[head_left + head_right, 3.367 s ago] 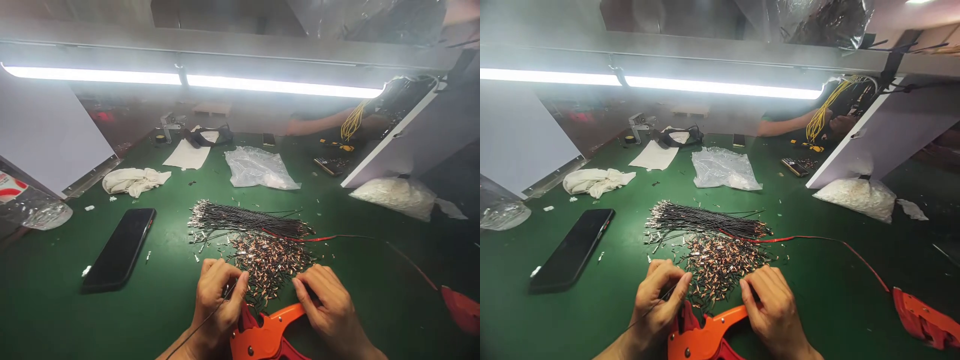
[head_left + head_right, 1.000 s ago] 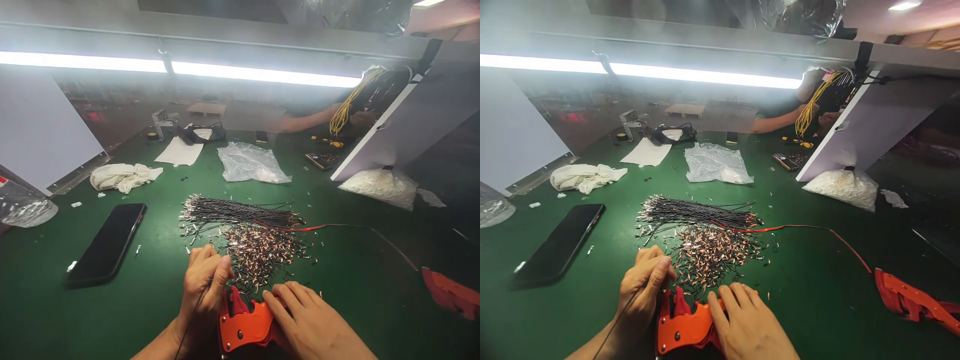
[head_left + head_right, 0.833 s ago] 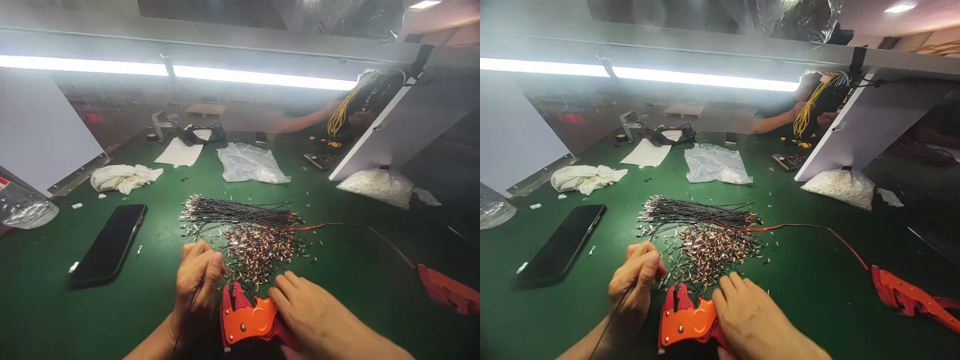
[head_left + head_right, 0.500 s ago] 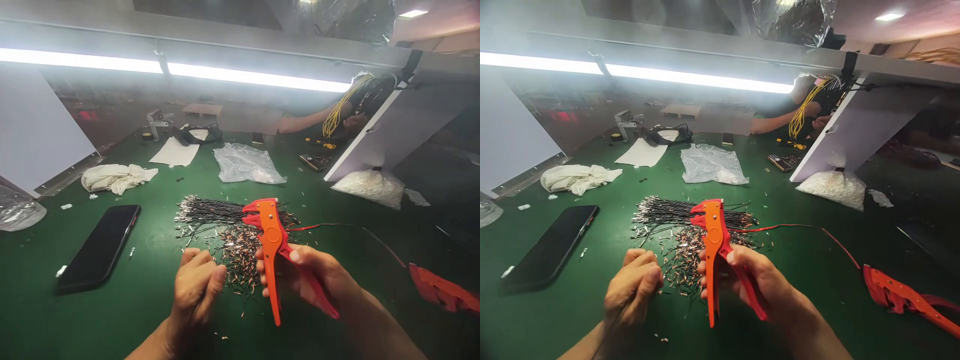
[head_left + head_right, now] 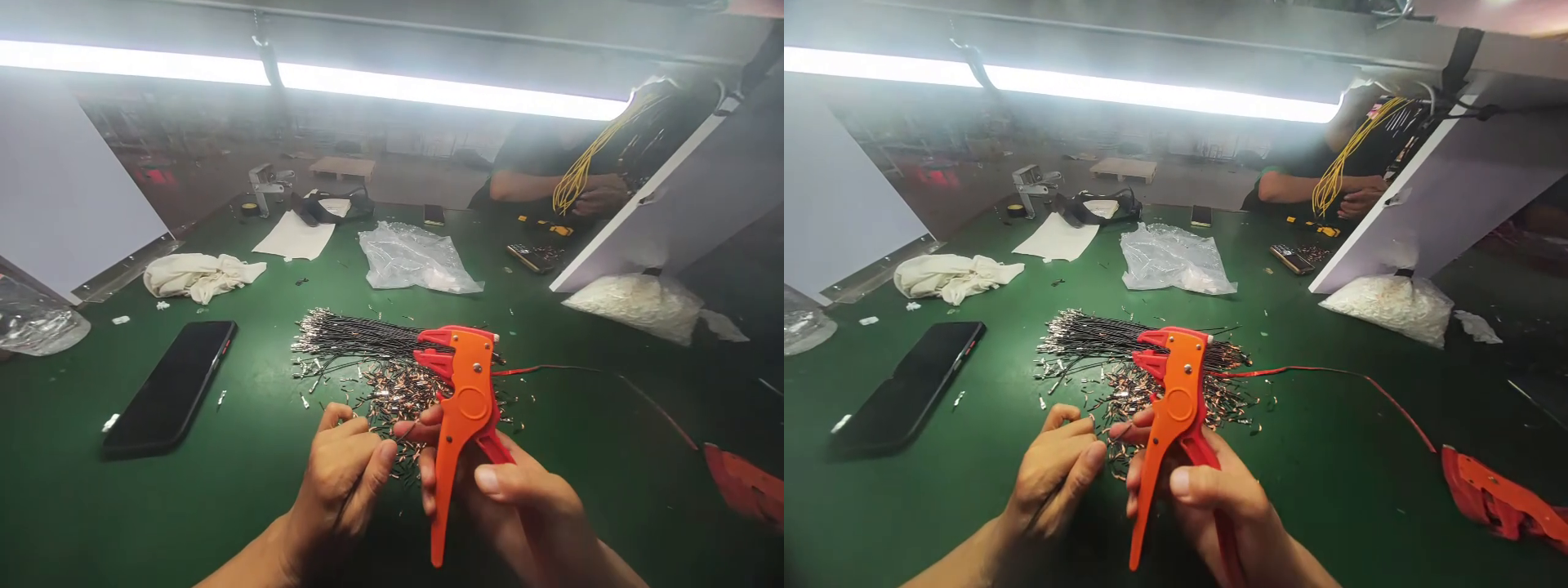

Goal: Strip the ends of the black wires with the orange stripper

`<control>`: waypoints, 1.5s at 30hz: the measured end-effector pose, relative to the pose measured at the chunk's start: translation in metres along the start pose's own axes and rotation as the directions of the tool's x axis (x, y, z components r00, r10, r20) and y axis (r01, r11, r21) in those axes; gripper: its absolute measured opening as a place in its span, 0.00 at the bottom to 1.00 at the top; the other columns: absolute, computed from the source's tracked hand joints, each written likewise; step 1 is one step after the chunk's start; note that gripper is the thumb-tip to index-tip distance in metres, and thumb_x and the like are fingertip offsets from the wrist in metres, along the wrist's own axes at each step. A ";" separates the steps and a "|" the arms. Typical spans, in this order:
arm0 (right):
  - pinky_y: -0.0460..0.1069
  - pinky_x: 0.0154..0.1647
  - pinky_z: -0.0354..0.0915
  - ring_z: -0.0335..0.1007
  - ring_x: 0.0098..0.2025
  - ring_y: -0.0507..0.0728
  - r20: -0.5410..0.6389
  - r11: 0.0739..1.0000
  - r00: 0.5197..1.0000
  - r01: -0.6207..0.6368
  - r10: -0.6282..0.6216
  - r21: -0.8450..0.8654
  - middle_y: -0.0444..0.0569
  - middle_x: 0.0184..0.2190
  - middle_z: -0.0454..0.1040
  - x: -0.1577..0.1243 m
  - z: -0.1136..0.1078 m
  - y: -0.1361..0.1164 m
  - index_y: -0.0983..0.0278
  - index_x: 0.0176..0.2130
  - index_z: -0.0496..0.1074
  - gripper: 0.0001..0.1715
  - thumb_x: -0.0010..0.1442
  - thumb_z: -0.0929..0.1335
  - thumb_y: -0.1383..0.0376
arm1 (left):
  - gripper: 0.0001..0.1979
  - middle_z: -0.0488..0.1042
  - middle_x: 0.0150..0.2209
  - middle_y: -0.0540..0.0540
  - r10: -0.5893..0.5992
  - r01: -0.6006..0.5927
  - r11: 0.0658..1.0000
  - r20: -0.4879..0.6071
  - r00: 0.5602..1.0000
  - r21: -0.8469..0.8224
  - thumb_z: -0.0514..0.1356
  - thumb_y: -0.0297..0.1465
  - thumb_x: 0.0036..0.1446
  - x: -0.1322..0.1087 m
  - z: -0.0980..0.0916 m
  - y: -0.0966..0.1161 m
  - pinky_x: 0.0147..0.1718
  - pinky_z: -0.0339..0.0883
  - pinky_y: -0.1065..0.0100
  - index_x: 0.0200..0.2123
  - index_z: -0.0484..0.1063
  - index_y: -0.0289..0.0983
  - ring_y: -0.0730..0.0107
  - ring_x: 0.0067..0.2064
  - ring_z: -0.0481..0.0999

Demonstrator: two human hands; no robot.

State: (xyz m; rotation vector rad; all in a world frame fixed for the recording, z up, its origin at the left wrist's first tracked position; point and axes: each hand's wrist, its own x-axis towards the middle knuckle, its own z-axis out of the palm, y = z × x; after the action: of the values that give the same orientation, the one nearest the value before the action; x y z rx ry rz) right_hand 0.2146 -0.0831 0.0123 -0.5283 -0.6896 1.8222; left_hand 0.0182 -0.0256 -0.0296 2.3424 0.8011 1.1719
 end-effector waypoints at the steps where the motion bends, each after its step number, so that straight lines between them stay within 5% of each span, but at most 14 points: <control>1: 0.52 0.46 0.71 0.75 0.42 0.59 -0.022 1.000 1.000 -0.022 0.021 -0.019 0.57 0.46 0.79 -0.001 0.002 0.001 0.65 0.54 0.75 0.24 0.57 0.71 0.65 | 0.17 0.55 0.19 0.57 0.004 -0.004 1.000 0.001 1.000 -0.005 0.49 0.20 0.64 -0.001 0.001 0.000 0.36 0.54 0.63 0.24 0.54 0.39 0.72 0.24 0.56; 7: 0.53 0.43 0.70 0.74 0.38 0.59 -0.184 0.993 0.975 -0.119 0.121 0.026 0.52 0.36 0.80 -0.001 0.009 0.007 0.65 0.53 0.77 0.29 0.50 0.75 0.65 | 0.16 0.56 0.19 0.57 0.019 -0.019 0.999 -0.007 1.000 -0.028 0.49 0.18 0.64 0.002 -0.003 0.003 0.36 0.53 0.62 0.25 0.58 0.39 0.73 0.23 0.55; 19: 0.55 0.48 0.68 0.76 0.42 0.60 -0.146 0.980 0.985 -0.068 0.096 0.186 0.58 0.43 0.82 0.004 0.001 0.007 0.70 0.53 0.75 0.27 0.53 0.69 0.70 | 0.15 0.58 0.22 0.56 0.018 -0.011 0.998 -0.121 0.993 0.058 0.52 0.15 0.61 0.008 -0.011 0.007 0.35 0.55 0.64 0.28 0.61 0.39 0.74 0.24 0.57; 26: 0.70 0.51 0.67 0.75 0.43 0.61 -0.109 0.906 0.985 -0.079 0.137 0.416 0.52 0.39 0.80 0.004 -0.002 0.012 0.62 0.51 0.72 0.25 0.54 0.65 0.72 | 0.16 0.55 0.22 0.57 0.084 -0.069 0.992 -0.145 0.986 0.107 0.55 0.14 0.58 0.004 -0.021 0.008 0.35 0.54 0.62 0.26 0.57 0.39 0.74 0.24 0.56; 29: 0.64 0.49 0.69 0.76 0.41 0.61 -0.054 0.929 0.989 -0.107 0.134 0.354 0.53 0.37 0.79 0.003 -0.001 0.020 0.65 0.54 0.70 0.23 0.58 0.67 0.67 | 0.16 0.55 0.21 0.57 0.117 -0.103 0.986 -0.107 0.987 0.128 0.56 0.14 0.56 0.005 -0.024 0.014 0.35 0.55 0.62 0.25 0.57 0.38 0.75 0.24 0.57; 36: 0.55 0.44 0.69 0.79 0.42 0.59 0.012 0.990 0.993 -0.120 0.121 -0.078 0.52 0.40 0.81 -0.003 -0.005 0.028 0.62 0.55 0.70 0.27 0.59 0.75 0.59 | 0.19 0.50 0.20 0.57 0.040 -0.016 0.990 -0.174 0.984 0.137 0.56 0.15 0.58 0.007 -0.018 0.016 0.35 0.53 0.62 0.22 0.52 0.38 0.75 0.24 0.54; 41: 0.58 0.45 0.68 0.78 0.38 0.56 0.074 0.982 0.981 -0.182 0.179 0.046 0.47 0.35 0.78 -0.005 -0.007 0.031 0.62 0.53 0.69 0.23 0.61 0.74 0.60 | 0.19 0.49 0.22 0.58 0.045 -0.028 0.994 -0.150 0.988 0.109 0.56 0.14 0.57 0.005 -0.015 0.013 0.35 0.56 0.63 0.23 0.53 0.38 0.76 0.23 0.52; 45: 0.58 0.50 0.66 0.74 0.45 0.57 0.104 0.981 0.976 -0.193 0.191 0.008 0.46 0.42 0.75 -0.005 -0.012 0.031 0.55 0.58 0.66 0.34 0.55 0.76 0.64 | 0.19 0.47 0.22 0.58 0.022 -0.014 0.999 -0.168 0.986 0.051 0.54 0.14 0.58 0.008 -0.017 0.016 0.34 0.57 0.64 0.23 0.51 0.39 0.76 0.23 0.51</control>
State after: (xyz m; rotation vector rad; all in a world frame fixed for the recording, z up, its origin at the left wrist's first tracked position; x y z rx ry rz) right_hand 0.2031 -0.0939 -0.0175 -0.5060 -0.7107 2.0463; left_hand 0.0134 -0.0304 -0.0064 2.3171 0.8766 1.3873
